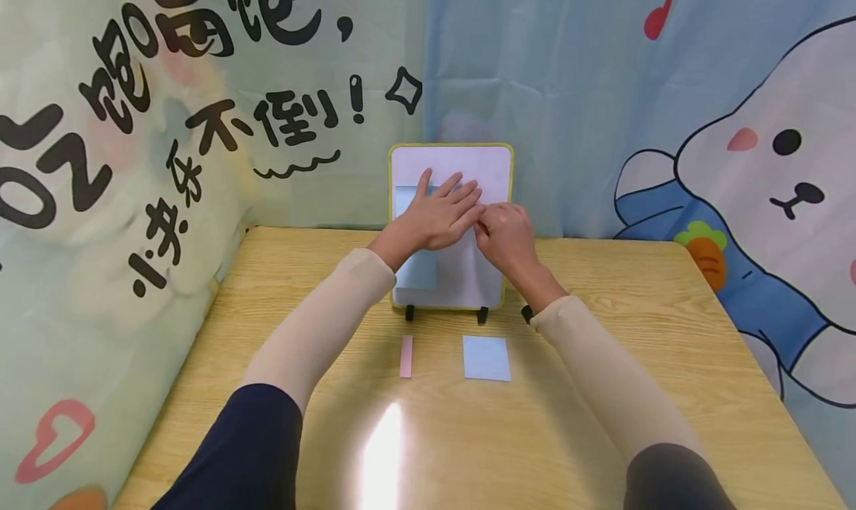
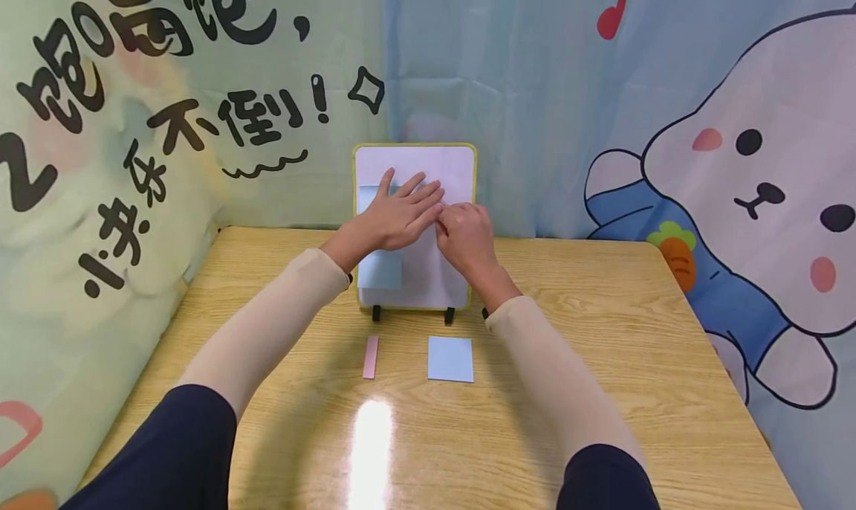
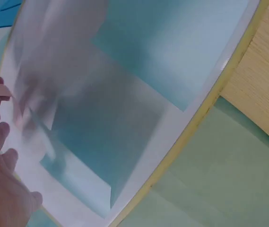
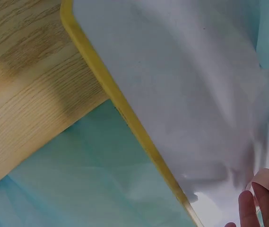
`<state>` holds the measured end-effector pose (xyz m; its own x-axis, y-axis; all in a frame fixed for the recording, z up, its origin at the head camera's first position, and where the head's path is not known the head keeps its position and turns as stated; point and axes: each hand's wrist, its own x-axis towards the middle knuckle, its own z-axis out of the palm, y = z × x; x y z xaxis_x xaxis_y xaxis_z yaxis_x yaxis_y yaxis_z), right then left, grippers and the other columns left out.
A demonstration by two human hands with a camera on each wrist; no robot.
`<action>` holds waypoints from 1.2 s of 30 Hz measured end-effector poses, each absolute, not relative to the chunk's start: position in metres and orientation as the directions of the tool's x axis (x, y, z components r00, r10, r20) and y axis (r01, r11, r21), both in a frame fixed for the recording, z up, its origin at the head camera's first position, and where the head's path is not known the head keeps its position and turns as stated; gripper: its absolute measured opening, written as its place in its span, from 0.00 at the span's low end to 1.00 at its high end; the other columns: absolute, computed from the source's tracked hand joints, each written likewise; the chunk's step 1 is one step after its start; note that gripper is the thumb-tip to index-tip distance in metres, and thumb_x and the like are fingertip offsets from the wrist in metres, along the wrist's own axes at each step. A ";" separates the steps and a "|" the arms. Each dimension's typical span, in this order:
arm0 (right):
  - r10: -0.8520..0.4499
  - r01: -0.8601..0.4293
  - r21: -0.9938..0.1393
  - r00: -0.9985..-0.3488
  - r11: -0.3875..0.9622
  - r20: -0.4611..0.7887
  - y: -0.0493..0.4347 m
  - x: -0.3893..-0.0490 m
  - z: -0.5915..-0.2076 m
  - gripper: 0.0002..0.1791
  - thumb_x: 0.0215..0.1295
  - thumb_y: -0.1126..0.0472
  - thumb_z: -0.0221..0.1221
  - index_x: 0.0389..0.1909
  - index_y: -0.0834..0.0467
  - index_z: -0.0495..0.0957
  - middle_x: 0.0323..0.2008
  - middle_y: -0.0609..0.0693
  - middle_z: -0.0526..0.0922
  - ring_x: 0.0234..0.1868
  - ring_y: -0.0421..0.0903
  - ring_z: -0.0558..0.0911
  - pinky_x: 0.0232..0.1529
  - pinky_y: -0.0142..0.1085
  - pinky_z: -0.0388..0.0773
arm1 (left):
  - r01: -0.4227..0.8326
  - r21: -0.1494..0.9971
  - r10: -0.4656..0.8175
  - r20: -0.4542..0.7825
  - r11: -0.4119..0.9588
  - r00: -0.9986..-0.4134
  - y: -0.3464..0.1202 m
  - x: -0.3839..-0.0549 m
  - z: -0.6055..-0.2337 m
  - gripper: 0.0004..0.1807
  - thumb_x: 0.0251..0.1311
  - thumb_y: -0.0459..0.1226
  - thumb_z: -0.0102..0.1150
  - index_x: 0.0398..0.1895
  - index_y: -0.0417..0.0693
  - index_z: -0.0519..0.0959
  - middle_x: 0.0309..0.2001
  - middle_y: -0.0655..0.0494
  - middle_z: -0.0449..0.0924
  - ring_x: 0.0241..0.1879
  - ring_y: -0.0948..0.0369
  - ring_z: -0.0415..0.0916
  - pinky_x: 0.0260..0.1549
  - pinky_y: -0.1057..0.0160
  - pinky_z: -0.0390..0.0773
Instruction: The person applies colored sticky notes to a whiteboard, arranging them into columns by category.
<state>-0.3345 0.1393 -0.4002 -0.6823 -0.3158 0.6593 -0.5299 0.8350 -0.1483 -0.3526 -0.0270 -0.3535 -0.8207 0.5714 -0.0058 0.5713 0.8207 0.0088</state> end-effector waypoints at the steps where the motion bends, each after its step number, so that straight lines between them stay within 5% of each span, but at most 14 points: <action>1: -0.318 -0.528 -0.145 -0.684 0.837 0.657 0.140 -0.334 -0.400 0.06 0.61 0.67 0.63 0.26 0.65 0.84 0.31 0.59 0.88 0.41 0.58 0.85 0.50 0.53 0.76 | 0.570 0.005 0.570 -0.017 0.822 -0.822 -0.025 -0.354 -0.354 0.35 0.75 0.60 0.11 0.80 0.62 0.44 0.80 0.65 0.40 0.80 0.60 0.31 0.72 0.40 0.24; 24: -0.383 -0.539 -0.050 -0.659 0.841 0.647 0.142 -0.333 -0.407 0.08 0.64 0.66 0.62 0.34 0.66 0.88 0.36 0.55 0.89 0.45 0.55 0.85 0.53 0.50 0.74 | 0.564 -0.021 0.564 -0.027 0.825 -0.826 -0.024 -0.356 -0.361 0.36 0.74 0.62 0.13 0.80 0.61 0.45 0.80 0.65 0.42 0.80 0.58 0.33 0.72 0.38 0.25; 36: -0.440 -0.564 0.062 -0.567 0.824 0.696 0.148 -0.335 -0.412 0.10 0.65 0.66 0.61 0.42 0.63 0.87 0.40 0.53 0.89 0.45 0.53 0.84 0.53 0.48 0.74 | 0.571 -0.042 0.571 -0.021 0.820 -0.821 -0.025 -0.354 -0.361 0.37 0.73 0.63 0.16 0.80 0.61 0.47 0.80 0.64 0.44 0.80 0.56 0.36 0.72 0.37 0.27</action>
<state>-0.3348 0.1476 -0.4121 -0.5669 -0.4405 0.6961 -0.5637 0.8236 0.0621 -0.3536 -0.0254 -0.3605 -0.8209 0.5707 -0.0210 0.5710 0.8199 -0.0418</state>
